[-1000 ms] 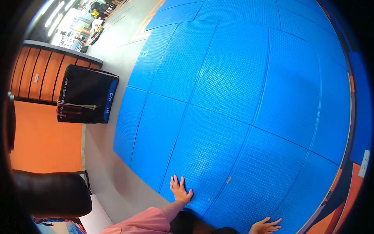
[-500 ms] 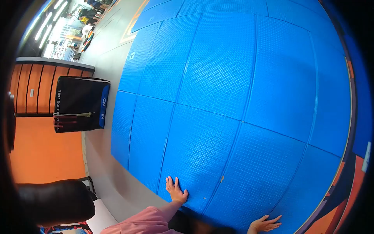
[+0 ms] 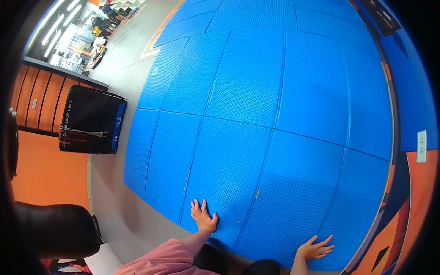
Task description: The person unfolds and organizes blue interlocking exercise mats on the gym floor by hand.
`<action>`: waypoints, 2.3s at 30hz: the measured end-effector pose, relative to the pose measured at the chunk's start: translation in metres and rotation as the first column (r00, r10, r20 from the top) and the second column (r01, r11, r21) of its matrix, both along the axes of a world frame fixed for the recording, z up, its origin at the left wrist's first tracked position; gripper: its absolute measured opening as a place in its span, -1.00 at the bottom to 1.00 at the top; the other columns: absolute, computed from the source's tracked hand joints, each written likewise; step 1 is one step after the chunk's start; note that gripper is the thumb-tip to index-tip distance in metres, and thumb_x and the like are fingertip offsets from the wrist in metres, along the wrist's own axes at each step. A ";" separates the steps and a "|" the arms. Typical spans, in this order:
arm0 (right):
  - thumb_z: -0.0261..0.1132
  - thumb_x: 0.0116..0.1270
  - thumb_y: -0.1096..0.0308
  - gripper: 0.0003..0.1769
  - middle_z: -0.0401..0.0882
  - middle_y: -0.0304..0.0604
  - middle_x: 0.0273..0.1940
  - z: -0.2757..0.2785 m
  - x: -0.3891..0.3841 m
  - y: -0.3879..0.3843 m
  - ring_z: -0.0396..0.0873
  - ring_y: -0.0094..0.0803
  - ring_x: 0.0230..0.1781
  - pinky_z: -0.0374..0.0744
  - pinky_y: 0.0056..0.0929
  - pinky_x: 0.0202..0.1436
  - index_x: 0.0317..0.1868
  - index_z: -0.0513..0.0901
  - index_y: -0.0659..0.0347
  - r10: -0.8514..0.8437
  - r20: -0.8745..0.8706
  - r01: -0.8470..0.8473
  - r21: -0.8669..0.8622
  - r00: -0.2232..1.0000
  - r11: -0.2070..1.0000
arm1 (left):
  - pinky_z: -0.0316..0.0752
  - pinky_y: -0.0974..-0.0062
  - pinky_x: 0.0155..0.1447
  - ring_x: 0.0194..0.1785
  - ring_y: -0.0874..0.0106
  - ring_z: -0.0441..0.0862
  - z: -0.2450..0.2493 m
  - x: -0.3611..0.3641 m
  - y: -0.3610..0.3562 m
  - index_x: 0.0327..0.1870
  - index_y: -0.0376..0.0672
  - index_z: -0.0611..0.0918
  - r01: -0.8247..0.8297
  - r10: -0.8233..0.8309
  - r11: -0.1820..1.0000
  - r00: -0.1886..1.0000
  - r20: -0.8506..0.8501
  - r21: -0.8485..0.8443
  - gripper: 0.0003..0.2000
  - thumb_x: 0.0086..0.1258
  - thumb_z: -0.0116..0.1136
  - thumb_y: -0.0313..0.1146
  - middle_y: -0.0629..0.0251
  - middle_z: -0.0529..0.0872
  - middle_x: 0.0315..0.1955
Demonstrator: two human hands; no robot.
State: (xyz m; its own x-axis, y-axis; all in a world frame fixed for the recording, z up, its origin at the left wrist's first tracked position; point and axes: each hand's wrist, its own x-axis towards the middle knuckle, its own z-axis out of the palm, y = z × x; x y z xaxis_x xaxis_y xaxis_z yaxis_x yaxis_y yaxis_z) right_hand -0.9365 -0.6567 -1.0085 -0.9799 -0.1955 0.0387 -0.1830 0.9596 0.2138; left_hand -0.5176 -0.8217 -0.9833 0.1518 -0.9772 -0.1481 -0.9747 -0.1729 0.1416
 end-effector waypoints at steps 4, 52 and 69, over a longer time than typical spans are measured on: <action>0.15 0.53 -0.17 -0.20 -0.11 0.24 0.66 0.012 0.002 0.002 -0.12 0.21 0.68 0.00 0.28 0.62 0.67 0.06 -0.37 0.003 0.052 0.002 -0.105 0.999 0.994 | -0.17 -0.23 0.63 0.69 -0.16 -0.14 0.001 -0.001 0.019 0.60 -0.03 0.27 0.005 -0.005 1.000 1.000 0.007 -0.030 -0.14 0.26 0.25 0.03 -0.15 0.03 0.63; 0.18 0.43 -0.23 -0.19 0.31 -0.24 0.53 0.032 0.030 0.224 0.34 -0.20 0.50 0.35 -0.02 0.38 0.57 0.27 -0.07 0.347 0.897 0.956 -0.214 0.275 -0.203 | 0.15 0.03 0.50 0.52 0.09 0.28 0.192 0.130 0.391 0.33 -0.10 0.54 0.226 -0.332 0.934 0.836 -0.437 -0.277 -0.46 0.34 0.31 -0.14 0.07 0.41 0.45; 0.30 0.36 -0.19 -0.28 0.57 0.05 0.34 0.210 0.158 0.193 0.48 0.01 0.39 0.42 -0.08 0.44 0.37 0.58 0.10 0.822 0.408 -0.435 -0.705 0.397 0.560 | 0.20 0.00 0.44 0.38 0.03 0.38 0.209 0.116 0.343 0.16 -0.19 0.61 0.324 -0.392 0.914 0.860 -0.327 -0.245 -0.52 0.29 0.36 -0.11 -0.02 0.52 0.26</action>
State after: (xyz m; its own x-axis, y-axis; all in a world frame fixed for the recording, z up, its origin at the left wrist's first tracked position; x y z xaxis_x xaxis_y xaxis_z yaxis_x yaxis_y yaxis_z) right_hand -0.7789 -0.4638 -0.7984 -0.3348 -0.9112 -0.2400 -0.6628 0.4088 -0.6273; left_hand -0.4013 -0.4789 -0.7738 -0.2442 -0.9682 0.0548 -0.8383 0.2391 0.4900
